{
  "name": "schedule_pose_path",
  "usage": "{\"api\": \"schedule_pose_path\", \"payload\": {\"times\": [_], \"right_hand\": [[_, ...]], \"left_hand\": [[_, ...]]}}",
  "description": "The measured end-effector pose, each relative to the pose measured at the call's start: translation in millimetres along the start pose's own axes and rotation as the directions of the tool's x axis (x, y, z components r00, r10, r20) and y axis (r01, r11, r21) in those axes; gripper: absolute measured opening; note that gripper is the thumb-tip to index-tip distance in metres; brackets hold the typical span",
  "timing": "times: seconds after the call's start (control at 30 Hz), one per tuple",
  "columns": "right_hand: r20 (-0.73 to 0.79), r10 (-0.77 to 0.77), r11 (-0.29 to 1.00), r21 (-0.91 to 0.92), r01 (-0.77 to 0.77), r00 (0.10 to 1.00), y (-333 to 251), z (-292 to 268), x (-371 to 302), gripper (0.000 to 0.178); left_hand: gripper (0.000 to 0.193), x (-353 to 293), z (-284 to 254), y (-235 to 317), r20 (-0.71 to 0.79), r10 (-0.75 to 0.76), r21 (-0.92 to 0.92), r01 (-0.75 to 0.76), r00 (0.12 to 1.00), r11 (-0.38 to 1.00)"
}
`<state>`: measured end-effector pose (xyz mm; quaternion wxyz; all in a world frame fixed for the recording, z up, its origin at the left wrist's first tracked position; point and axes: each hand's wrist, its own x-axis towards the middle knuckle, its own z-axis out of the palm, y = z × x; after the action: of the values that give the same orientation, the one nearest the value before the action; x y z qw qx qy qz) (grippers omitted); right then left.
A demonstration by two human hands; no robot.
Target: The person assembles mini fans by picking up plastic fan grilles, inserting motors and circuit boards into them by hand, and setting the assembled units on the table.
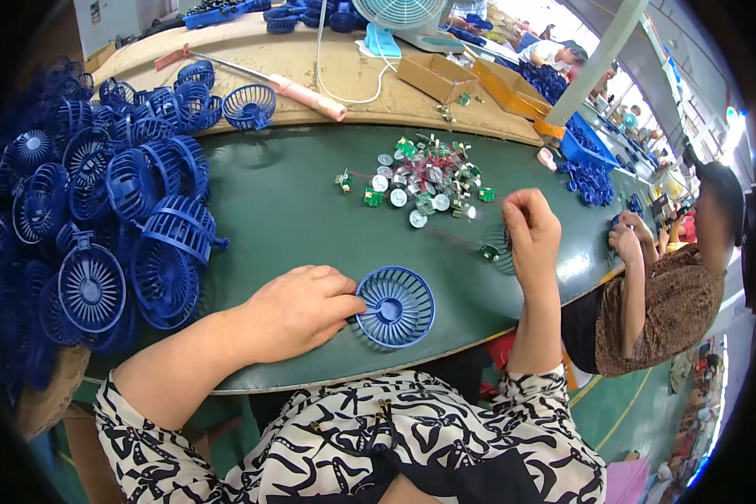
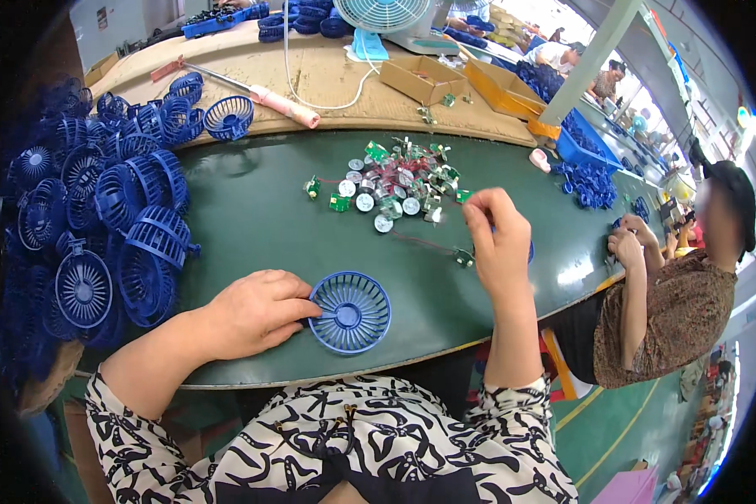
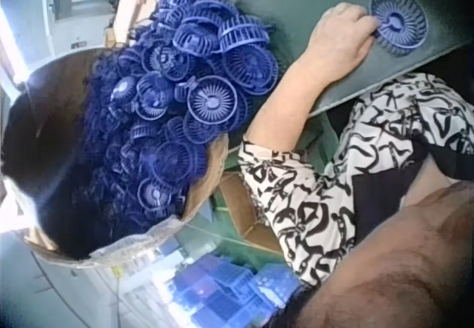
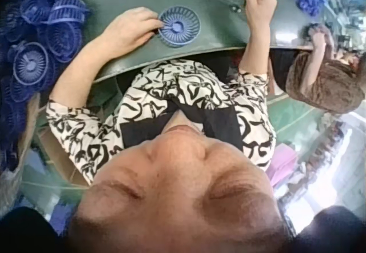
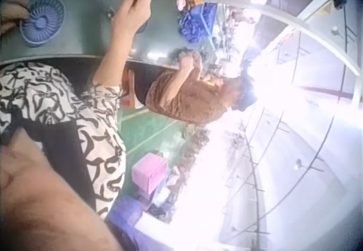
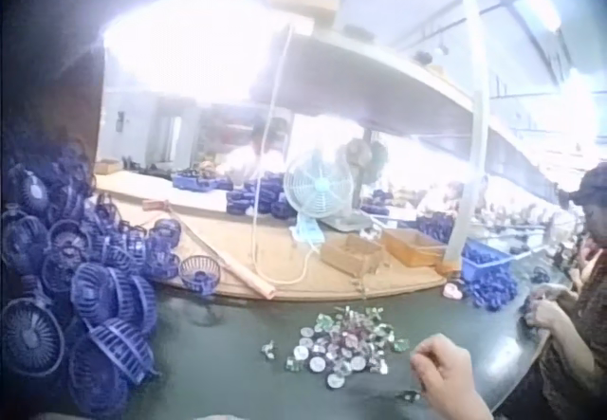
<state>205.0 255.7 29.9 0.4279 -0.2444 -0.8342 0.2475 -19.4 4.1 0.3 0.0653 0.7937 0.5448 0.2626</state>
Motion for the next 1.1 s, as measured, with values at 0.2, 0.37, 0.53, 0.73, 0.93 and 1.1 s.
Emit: {"api": "schedule_pose_path", "payload": {"times": [0.2,0.37,0.53,0.73,0.93,1.1], "right_hand": [[0.172,-0.121,0.976,-0.16,0.149,0.978,-8,6,-30,0.007],[0.172,-0.298,0.902,-0.272,0.336,0.939,-19,32,-20,0.015],[0.135,-0.053,0.965,-0.247,0.085,0.989,-23,17,-60,0.016],[0.221,-0.01,0.946,-0.315,0.081,0.975,-30,21,-87,0.022],[0.253,0.223,0.964,-0.199,-0.175,0.942,-35,12,-86,0.019],[0.334,0.283,0.913,-0.38,-0.147,0.899,-35,-5,-79,0.025]], "left_hand": [[0.026,4,0,-2,0.015,0.045,-0.05,-0.045,0.999,0.998],[0.034,3,0,-2,-0.008,0.051,-0.016,-0.051,0.999,0.999],[0.033,2,1,1,-0.025,0.068,-0.026,-0.068,0.997,0.997],[0.032,0,1,2,-0.017,0.067,-0.021,-0.068,0.998,0.997],[0.033,3,0,0,-0.023,0.077,-0.007,-0.077,0.997,0.997],[0.033,1,-2,2,-0.005,0.076,0.013,-0.076,0.997,0.997]]}}
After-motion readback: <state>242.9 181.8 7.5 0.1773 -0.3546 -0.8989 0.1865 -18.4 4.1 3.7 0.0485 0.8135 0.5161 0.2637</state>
